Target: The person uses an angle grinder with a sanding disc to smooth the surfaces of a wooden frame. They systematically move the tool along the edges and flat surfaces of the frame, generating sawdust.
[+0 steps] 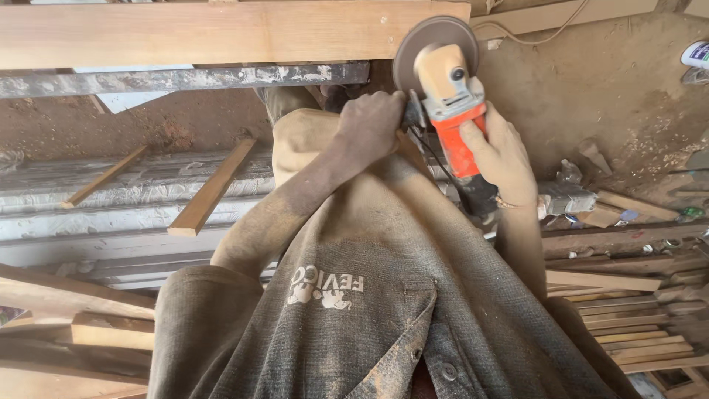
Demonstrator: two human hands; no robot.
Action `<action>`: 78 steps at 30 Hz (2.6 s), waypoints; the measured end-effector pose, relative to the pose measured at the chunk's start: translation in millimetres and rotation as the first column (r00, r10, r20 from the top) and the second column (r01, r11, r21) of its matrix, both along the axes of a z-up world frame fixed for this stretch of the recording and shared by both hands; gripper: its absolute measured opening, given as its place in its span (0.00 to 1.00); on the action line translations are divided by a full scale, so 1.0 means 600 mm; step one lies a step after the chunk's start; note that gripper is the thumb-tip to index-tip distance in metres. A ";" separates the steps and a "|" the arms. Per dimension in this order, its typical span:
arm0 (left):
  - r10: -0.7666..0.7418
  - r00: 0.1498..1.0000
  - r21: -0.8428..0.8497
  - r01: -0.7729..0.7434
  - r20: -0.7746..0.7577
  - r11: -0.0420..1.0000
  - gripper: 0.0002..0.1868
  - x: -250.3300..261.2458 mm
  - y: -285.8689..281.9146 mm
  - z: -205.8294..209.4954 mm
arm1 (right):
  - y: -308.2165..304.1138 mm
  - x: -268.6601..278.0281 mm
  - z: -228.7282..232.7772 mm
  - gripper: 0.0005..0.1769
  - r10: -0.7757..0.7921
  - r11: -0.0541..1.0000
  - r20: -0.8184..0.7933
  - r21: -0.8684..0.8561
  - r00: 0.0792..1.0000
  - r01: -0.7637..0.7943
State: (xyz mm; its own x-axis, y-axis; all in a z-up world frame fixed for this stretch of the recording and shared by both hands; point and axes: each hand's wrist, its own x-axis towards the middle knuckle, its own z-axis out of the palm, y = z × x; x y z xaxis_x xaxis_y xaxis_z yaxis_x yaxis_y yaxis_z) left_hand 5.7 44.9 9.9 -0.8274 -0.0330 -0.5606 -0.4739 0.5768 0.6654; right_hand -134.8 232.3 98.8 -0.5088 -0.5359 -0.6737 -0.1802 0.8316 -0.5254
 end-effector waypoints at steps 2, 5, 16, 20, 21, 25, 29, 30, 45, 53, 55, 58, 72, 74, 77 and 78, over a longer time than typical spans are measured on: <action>-0.073 0.997 0.035 0.073 0.009 0.997 0.13 -0.025 0.007 -0.002 | -0.008 -0.005 0.009 0.28 -0.031 0.995 0.006 -0.092 0.999 0.032; -0.052 0.999 0.027 0.052 -0.015 0.998 0.17 -0.043 0.014 -0.001 | -0.020 -0.012 0.025 0.28 -0.029 0.994 0.002 -0.102 1.000 0.029; -0.005 0.996 0.048 0.009 -0.085 0.999 0.16 -0.076 0.008 -0.036 | -0.041 -0.043 0.038 0.26 -0.003 0.998 -0.111 -0.060 0.994 -0.004; 0.056 0.998 0.019 -0.056 0.005 0.998 0.17 -0.049 -0.021 -0.040 | -0.067 -0.044 0.015 0.25 0.072 0.997 -0.122 -0.029 0.990 -0.076; 0.057 0.998 0.027 -0.057 0.009 0.998 0.17 -0.042 -0.027 -0.040 | -0.075 -0.040 0.002 0.25 0.094 0.995 -0.130 0.053 0.987 -0.088; -0.009 1.000 0.030 0.008 0.017 1.000 0.19 -0.059 -0.027 -0.040 | -0.060 -0.047 0.009 0.25 0.050 0.994 -0.068 -0.094 0.996 -0.056; -0.044 0.996 0.001 0.044 -0.073 0.999 0.17 -0.078 0.001 -0.035 | -0.048 -0.045 0.024 0.26 0.004 0.995 -0.107 -0.100 0.994 -0.015; -0.033 0.998 0.005 0.033 -0.057 0.999 0.18 -0.074 -0.004 -0.036 | -0.052 -0.039 0.026 0.27 0.011 0.990 -0.114 -0.141 0.993 -0.027; 0.068 0.998 0.000 -0.068 -0.001 0.998 0.22 -0.006 -0.021 -0.043 | -0.091 -0.019 0.007 0.23 0.145 0.987 -0.118 0.089 0.982 -0.135; 0.000 0.998 0.028 0.002 -0.059 1.000 0.18 -0.037 -0.018 -0.033 | -0.070 -0.020 0.016 0.26 0.069 0.998 -0.125 -0.005 0.990 -0.070; 0.068 0.996 -0.023 -0.069 -0.054 0.997 0.22 -0.019 -0.033 -0.034 | -0.086 -0.016 0.016 0.25 0.130 0.986 -0.151 -0.082 0.980 -0.143; 0.227 0.973 -0.012 -0.228 -0.049 0.974 0.21 0.051 -0.075 -0.039 | -0.144 0.004 -0.004 0.26 0.204 0.979 -0.077 0.029 0.976 -0.202; 0.189 0.973 0.074 -0.200 0.131 0.977 0.21 0.016 -0.038 0.021 | -0.097 -0.034 0.012 0.26 0.238 0.971 -0.046 -0.005 0.970 -0.238; 0.064 0.983 0.117 -0.085 0.172 0.989 0.17 -0.017 -0.031 0.017 | -0.056 -0.043 0.003 0.25 0.165 0.986 -0.059 0.002 0.985 -0.165; -0.059 0.997 0.145 0.051 0.052 0.988 0.17 -0.074 -0.015 -0.001 | 0.010 -0.048 -0.003 0.24 -0.027 0.994 -0.041 -0.103 0.999 0.023; -0.106 0.994 0.149 0.105 0.001 0.983 0.12 -0.090 -0.004 -0.004 | 0.031 -0.042 -0.002 0.23 -0.103 0.983 -0.021 -0.156 0.995 0.098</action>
State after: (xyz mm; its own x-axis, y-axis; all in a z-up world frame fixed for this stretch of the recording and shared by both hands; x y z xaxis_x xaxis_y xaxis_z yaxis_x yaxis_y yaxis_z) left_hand -48.5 42.4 7.4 -0.8168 0.1385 -0.5600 -0.4216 0.5192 0.7434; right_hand -160.1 250.8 97.4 -0.5831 -0.5777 -0.5712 -0.1167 0.7553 -0.6449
